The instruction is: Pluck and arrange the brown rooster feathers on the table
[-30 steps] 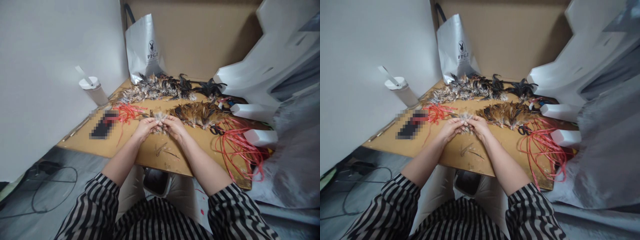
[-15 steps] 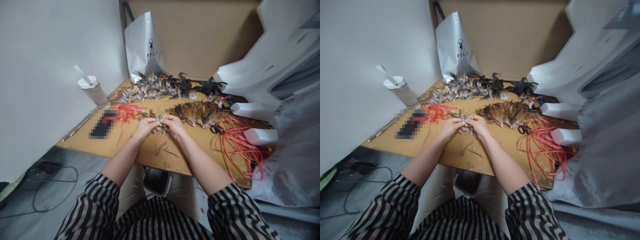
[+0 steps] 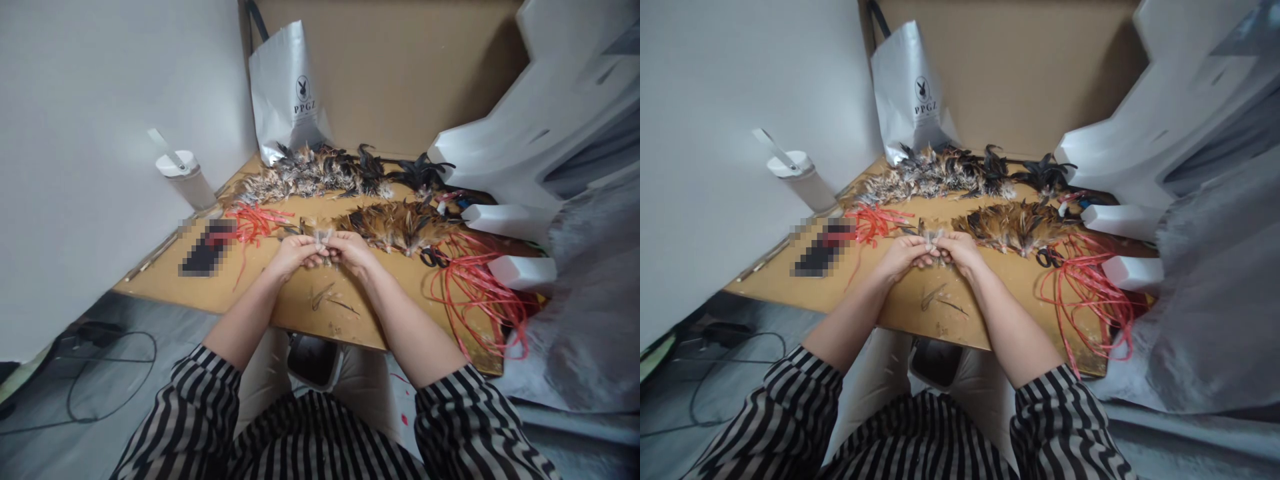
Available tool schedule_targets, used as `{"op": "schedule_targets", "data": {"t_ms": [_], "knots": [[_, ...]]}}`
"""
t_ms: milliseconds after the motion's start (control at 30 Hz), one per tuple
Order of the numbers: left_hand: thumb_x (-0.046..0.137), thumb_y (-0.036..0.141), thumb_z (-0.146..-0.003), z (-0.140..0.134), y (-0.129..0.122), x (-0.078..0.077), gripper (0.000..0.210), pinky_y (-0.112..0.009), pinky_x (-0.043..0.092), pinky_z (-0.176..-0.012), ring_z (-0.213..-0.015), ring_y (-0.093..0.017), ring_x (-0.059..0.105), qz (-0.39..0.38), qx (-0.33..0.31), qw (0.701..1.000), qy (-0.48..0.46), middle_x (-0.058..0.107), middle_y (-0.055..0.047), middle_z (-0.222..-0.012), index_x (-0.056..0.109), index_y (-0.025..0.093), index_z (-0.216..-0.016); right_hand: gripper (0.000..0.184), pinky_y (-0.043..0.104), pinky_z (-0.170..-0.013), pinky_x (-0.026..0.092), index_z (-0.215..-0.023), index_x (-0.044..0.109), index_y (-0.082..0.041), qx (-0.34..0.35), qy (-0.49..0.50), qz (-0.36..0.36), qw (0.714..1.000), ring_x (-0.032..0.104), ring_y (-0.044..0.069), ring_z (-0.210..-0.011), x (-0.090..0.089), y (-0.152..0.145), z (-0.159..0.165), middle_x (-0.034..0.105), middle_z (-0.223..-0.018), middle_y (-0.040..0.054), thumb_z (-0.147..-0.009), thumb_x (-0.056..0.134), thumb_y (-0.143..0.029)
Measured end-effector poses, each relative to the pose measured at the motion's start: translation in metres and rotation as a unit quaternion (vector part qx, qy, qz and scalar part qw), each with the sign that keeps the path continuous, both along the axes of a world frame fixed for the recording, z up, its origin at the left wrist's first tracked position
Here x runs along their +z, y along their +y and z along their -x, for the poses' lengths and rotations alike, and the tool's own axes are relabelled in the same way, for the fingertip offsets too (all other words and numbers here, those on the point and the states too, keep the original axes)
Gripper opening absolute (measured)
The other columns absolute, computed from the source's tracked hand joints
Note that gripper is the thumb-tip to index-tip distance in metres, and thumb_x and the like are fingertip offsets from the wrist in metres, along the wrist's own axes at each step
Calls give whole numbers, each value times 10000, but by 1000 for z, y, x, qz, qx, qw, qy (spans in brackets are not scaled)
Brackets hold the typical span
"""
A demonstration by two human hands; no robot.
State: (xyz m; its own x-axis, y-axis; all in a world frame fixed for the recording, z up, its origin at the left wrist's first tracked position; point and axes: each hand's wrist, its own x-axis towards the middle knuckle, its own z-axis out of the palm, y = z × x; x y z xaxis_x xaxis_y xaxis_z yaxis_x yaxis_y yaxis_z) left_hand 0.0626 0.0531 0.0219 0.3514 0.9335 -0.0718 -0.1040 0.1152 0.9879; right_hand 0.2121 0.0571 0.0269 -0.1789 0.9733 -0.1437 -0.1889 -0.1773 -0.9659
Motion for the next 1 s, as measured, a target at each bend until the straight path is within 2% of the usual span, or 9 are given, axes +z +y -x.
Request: {"op": "schedule_targets", "data": {"t_ms": [133, 467, 667, 1000], "knots": [[678, 311, -628, 0, 0, -1, 265, -152, 398, -439, -510, -70, 564, 7, -12, 1000, -8, 670, -86, -748, 635, 91, -771, 251, 179, -352, 239, -522, 499, -144, 12, -1, 6, 1000, 349, 39, -357, 1, 0, -2, 466, -408, -39, -526, 702, -292], [704, 268, -610, 1, 5, -8, 233, -142, 421, -486, -538, -58, 568, 37, -8, 999, -36, 670, -84, -743, 657, 90, -753, 276, 185, -345, 233, -502, 479, -156, -36, -20, -21, 999, 339, 40, -329, 3, -4, 4, 446, -378, -51, -527, 704, -315], [714, 243, -602, 2, 6, -11, 222, -148, 435, -503, -540, -60, 571, 45, -7, 998, -41, 666, -81, -723, 653, 81, -741, 310, 191, -340, 209, -484, 489, -155, -37, -35, -34, 998, 318, 38, -324, 1, -3, 5, 435, -365, -53, -515, 722, -358], [692, 248, -641, 4, 5, -8, 249, -136, 439, -494, -556, -62, 584, 54, -35, 996, -68, 675, -109, -805, 651, 77, -818, 359, 189, -345, 220, -506, 499, -153, -40, -34, -27, 998, 318, 35, -326, 2, -2, 2, 435, -374, -56, -489, 743, -415]]}}
